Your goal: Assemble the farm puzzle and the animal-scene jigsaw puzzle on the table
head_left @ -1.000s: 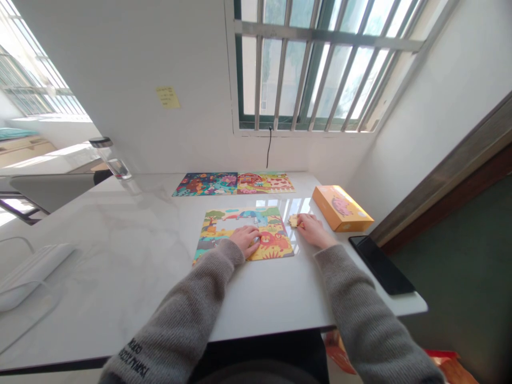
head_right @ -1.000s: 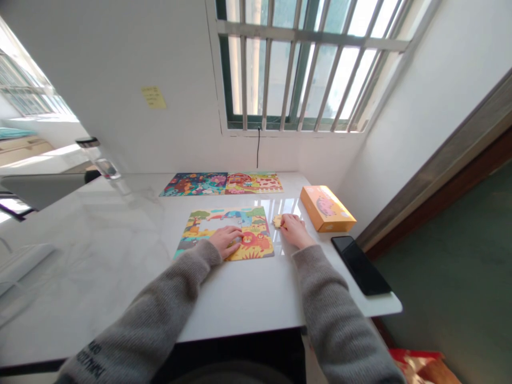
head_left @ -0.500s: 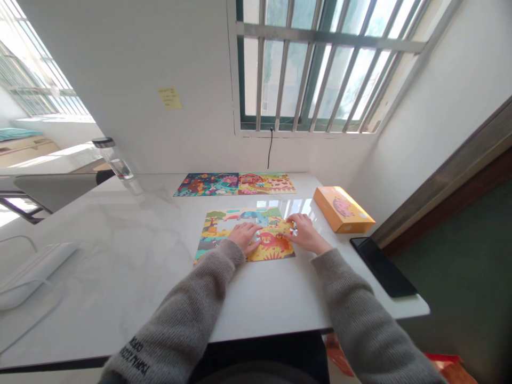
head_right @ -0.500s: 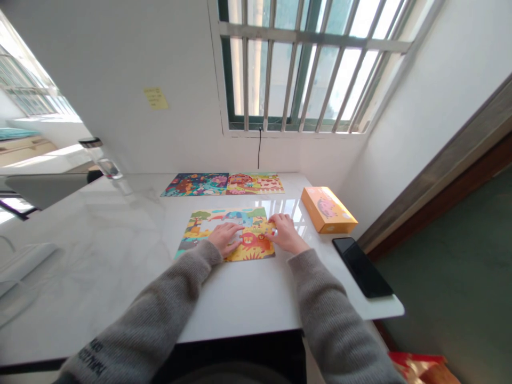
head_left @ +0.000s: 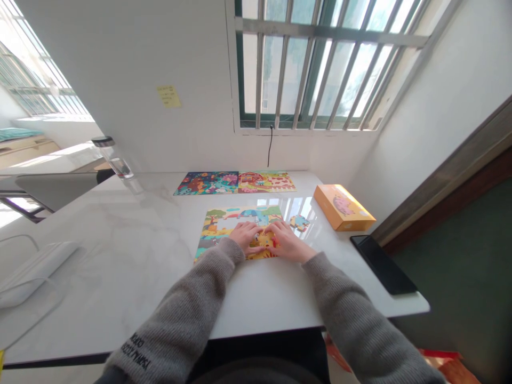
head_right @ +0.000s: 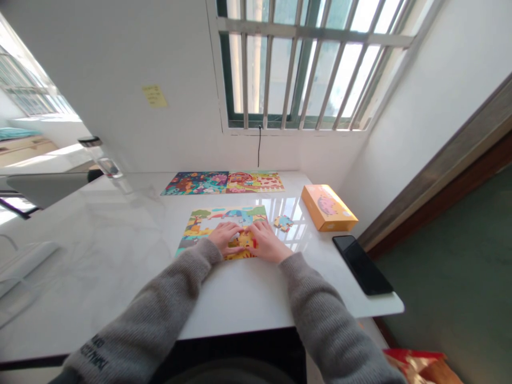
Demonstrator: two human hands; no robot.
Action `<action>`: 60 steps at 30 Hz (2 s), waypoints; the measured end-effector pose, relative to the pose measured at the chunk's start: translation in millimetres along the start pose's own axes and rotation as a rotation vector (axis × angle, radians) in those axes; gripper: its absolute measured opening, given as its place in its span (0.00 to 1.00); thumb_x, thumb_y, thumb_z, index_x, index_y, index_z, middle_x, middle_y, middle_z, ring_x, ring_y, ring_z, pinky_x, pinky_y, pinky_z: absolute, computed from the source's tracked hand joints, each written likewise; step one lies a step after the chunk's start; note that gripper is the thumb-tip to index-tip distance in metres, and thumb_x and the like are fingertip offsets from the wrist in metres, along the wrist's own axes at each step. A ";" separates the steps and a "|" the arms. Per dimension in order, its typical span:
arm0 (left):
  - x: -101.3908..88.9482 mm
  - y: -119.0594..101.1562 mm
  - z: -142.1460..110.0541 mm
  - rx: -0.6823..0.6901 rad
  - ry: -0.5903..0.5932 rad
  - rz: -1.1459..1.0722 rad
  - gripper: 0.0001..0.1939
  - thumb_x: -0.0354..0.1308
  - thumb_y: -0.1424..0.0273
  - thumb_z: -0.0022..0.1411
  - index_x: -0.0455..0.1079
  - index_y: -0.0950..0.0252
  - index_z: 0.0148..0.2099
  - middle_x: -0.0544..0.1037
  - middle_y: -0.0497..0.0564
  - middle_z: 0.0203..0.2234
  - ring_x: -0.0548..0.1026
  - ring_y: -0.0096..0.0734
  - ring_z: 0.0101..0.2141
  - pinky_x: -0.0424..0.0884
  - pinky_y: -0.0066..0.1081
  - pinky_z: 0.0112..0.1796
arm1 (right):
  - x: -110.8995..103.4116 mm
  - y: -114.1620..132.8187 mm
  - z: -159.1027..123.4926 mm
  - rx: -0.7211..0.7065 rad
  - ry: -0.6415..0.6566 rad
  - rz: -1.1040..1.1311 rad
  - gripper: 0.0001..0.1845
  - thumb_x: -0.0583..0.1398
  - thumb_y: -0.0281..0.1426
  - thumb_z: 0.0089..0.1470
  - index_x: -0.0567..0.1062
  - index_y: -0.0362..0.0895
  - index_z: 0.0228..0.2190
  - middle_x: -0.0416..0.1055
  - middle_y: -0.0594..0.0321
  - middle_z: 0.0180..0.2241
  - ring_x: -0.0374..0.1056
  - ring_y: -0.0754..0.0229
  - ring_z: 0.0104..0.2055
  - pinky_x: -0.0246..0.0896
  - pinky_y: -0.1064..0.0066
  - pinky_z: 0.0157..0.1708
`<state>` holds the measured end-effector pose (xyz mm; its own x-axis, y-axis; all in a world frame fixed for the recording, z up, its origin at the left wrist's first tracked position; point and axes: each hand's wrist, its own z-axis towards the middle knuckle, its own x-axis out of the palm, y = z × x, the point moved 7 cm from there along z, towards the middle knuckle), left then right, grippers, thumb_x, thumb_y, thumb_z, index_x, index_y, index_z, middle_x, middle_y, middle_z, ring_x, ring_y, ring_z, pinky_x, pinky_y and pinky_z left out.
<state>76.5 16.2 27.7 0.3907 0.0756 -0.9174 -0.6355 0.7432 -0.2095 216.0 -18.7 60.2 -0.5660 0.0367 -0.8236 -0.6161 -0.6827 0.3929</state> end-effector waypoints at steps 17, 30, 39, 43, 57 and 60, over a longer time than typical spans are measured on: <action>-32.0 -13.7 0.0 0.053 -0.241 -0.042 0.25 0.57 0.69 0.62 0.66 0.61 0.61 0.79 0.53 0.41 0.75 0.41 0.45 0.67 0.42 0.52 | -1.6 -34.7 -1.0 0.374 -0.123 0.673 0.21 0.59 0.36 0.54 0.75 0.44 0.50 0.59 0.70 0.24 0.56 0.64 0.26 0.53 0.71 0.27; -28.2 0.5 0.5 0.061 -0.258 -0.056 0.13 0.53 0.68 0.69 0.74 0.61 0.52 0.81 0.55 0.44 0.76 0.40 0.48 0.68 0.43 0.53 | 10.4 -36.9 -2.2 0.410 -0.098 0.678 0.17 0.61 0.38 0.53 0.74 0.45 0.44 0.60 0.71 0.23 0.59 0.63 0.25 0.54 0.72 0.25; -40.1 -8.6 -3.2 0.026 -0.292 -0.075 0.26 0.57 0.64 0.66 0.63 0.61 0.64 0.74 0.59 0.55 0.71 0.46 0.55 0.66 0.46 0.56 | 12.7 -32.9 -4.6 0.556 -0.168 0.952 0.20 0.67 0.47 0.48 0.67 0.47 0.32 0.75 0.67 0.25 0.72 0.60 0.26 0.66 0.68 0.30; -38.2 -13.3 -2.5 0.042 -0.251 -0.044 0.38 0.65 0.58 0.59 0.58 0.60 0.68 0.69 0.60 0.58 0.69 0.51 0.56 0.65 0.48 0.57 | 17.5 -34.5 -7.9 0.644 -0.210 0.976 0.21 0.68 0.47 0.46 0.67 0.47 0.29 0.76 0.65 0.26 0.74 0.58 0.28 0.66 0.69 0.29; -33.5 31.2 -3.5 -0.087 -0.165 -0.054 0.28 0.67 0.65 0.52 0.72 0.59 0.56 0.71 0.57 0.45 0.69 0.49 0.48 0.68 0.49 0.53 | 1.9 -30.0 -0.8 0.438 -0.235 0.561 0.12 0.57 0.38 0.58 0.72 0.45 0.41 0.73 0.63 0.31 0.70 0.58 0.35 0.66 0.64 0.39; -21.7 43.2 -6.7 -0.059 -0.074 -0.115 0.20 0.67 0.65 0.53 0.76 0.60 0.49 0.72 0.56 0.44 0.70 0.47 0.49 0.67 0.47 0.55 | -2.7 -26.4 0.7 0.314 -0.206 0.267 0.09 0.56 0.31 0.57 0.75 0.43 0.38 0.73 0.59 0.33 0.69 0.55 0.38 0.64 0.60 0.43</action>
<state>36.2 42.2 36.3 0.5098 0.0419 -0.8592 -0.6206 0.7097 -0.3336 233.4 -0.2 52.3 -0.8047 0.0556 -0.5911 -0.5523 -0.4352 0.7110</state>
